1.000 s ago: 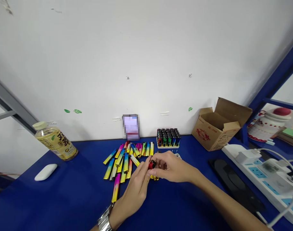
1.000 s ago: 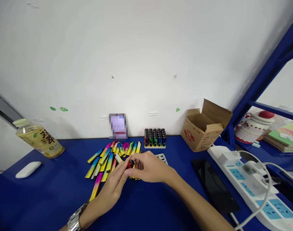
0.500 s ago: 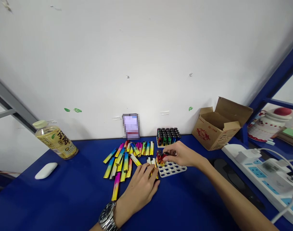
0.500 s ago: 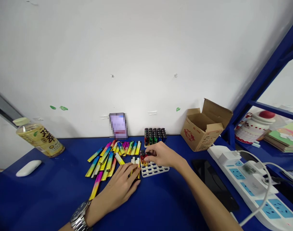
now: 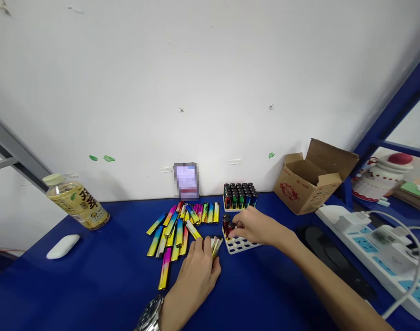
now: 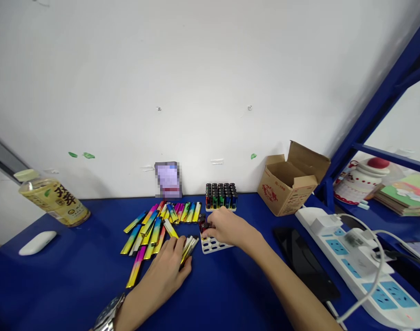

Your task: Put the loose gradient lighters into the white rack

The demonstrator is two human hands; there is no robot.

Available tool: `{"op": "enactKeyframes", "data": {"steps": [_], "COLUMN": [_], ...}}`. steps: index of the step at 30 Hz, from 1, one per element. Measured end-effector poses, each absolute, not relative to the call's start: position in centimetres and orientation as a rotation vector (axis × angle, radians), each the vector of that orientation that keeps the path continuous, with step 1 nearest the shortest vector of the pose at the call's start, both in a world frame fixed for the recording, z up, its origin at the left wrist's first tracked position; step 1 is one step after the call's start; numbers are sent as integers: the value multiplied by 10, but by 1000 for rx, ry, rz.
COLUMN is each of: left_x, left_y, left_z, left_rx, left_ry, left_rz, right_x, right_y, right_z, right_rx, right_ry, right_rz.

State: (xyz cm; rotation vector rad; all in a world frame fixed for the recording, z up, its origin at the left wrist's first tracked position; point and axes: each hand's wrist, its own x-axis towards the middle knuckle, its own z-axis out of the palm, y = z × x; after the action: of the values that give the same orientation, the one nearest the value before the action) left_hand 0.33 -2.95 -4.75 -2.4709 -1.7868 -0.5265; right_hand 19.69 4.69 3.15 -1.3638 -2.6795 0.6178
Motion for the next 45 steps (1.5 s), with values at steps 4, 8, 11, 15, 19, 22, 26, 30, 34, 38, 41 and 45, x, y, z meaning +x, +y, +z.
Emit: {"op": "enactKeyframes", "data": {"steps": [4,8,11,15,19,22,26,30,34,38,41,45], "left_x": [4,3,-3,-12,-10,-6,-1,1,1,-3,-5,-6], "left_y": [-29,-28,-27,-24,-25,-27,-28,-28,-30,-32,-33,-33], "left_z": [-54,-53,-47,-35,-29,-34,-46,-48,-38,-34,-34,-32], "left_rx": [-2506,-2547,-2641,-2696,-2553,-2521,-2528,-2615,-2532,-2499,-2588,-2582], "left_ry": [-1826,-1839,-1891,-1990,-1948,-1860,-1705,-1539,-1695,-1905,-2049,-2226], "left_rz": [-441,-436,-578,-914,-1273,-1370,-1424,-1421,-1438,-1514,-1597,-1578], "right_x": [203,203,200,192,180,174,165,152,149,152,153,150], "right_y": [50,52,52,50,45,40,28,15,19,38,46,44], "right_z": [23,13,10,6,-2,-3,0,-1,-9,-20,-30,-37], "right_rx": [-1661,-1725,-1657,-1543,-1304,-1117,-880,-763,-794,-788,-759,-797], "right_ry": [-2815,-2846,-2836,-2832,-2727,-2583,-2300,-2049,-1604,-1175,-1095,-1044], "right_rz": [552,620,697,760,662,711,835,810,908,1131,1380,1727]}}
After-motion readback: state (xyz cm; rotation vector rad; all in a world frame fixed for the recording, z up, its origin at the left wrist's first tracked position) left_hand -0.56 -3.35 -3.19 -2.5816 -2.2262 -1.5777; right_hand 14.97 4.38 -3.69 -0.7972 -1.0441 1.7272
